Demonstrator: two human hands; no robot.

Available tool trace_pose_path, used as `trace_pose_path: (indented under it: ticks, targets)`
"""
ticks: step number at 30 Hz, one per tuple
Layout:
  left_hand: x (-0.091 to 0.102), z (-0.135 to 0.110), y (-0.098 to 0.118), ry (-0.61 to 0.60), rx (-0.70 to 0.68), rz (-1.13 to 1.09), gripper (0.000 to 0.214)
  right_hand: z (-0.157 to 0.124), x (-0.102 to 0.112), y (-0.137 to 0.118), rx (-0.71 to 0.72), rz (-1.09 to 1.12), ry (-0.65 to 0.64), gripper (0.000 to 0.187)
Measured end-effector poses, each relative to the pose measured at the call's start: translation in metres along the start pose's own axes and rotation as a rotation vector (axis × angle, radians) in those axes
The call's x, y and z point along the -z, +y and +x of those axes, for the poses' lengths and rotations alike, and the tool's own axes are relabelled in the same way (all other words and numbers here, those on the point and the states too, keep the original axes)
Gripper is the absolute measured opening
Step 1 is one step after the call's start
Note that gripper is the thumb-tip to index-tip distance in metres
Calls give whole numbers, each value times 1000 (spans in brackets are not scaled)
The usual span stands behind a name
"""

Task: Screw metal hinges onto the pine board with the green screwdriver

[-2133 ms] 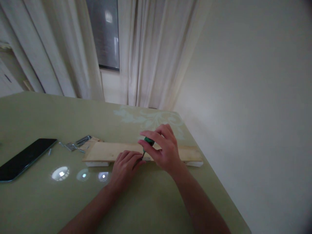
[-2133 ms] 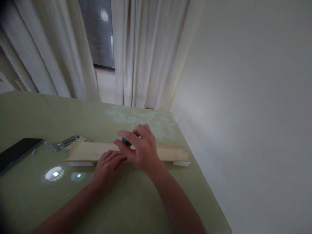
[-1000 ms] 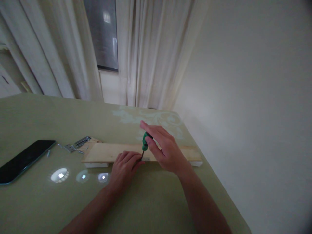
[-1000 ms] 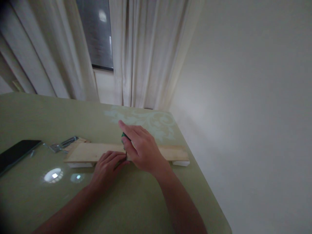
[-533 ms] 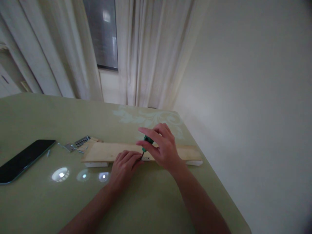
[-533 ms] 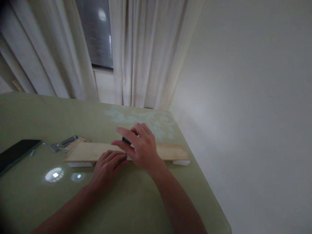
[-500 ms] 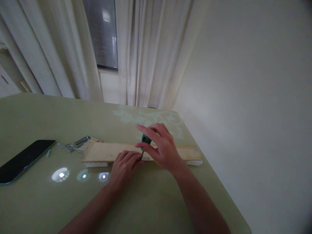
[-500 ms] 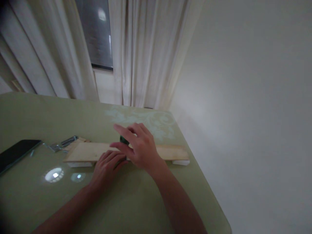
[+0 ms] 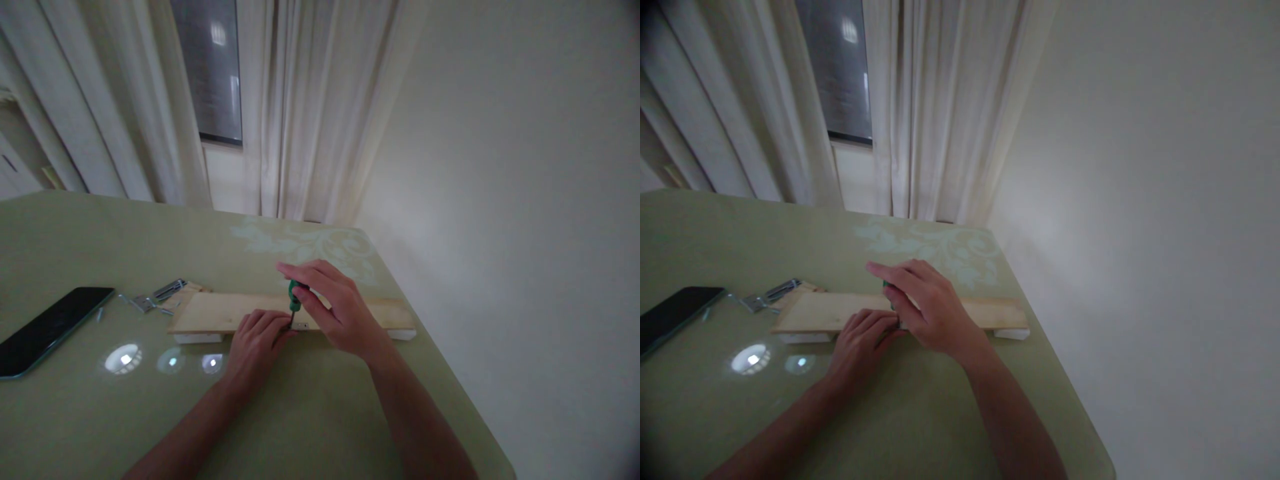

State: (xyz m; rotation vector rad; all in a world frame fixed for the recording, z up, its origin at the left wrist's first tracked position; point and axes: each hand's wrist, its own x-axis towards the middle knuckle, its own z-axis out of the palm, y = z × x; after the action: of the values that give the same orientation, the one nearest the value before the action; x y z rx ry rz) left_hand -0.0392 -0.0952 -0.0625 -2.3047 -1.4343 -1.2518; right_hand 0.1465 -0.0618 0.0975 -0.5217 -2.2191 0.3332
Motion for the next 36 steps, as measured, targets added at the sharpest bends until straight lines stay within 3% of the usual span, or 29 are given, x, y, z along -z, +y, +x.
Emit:
trace_pose_path:
  ticks: [3,8,11,13,17,19,21,23,27,30,32,36]
  targets:
    - [0,-1,0,-5,-5,9,17,-1,-1,1,-18,-108,124,35]
    - [-1,-1,0,-10,-2,0,19,-1,0,1,-16,7,-36,45]
    - [-1,0,1,3,-9,8,20,-1,-1,2,-2,-169,85,32]
    - [0,1,2,16,-11,22,20,-1,0,1,32,-315,104,34]
    - [2,2,3,10,-12,15,20,0,4,-2,75,-188,-30,42]
    - [1,1,2,6,-11,13,20,-1,5,-1,57,-149,13,35]
    - [0,1,2,11,-9,26,21,-2,3,1,48,-251,97,28]
    - [-1,0,1,16,-7,40,24,-2,1,2,62,-337,98,33]
    - [-1,-2,-1,-4,2,25,22,-1,-2,1,48,-146,-52,49]
    - [-2,-2,-1,-8,2,16,18,0,-5,2,-11,-244,38,36]
    - [-2,-1,-1,-4,0,16,18,0,-5,2,-28,-302,45,41]
    - [-2,-1,-1,-2,-5,-1,17,0,0,2,-26,-14,-84,51]
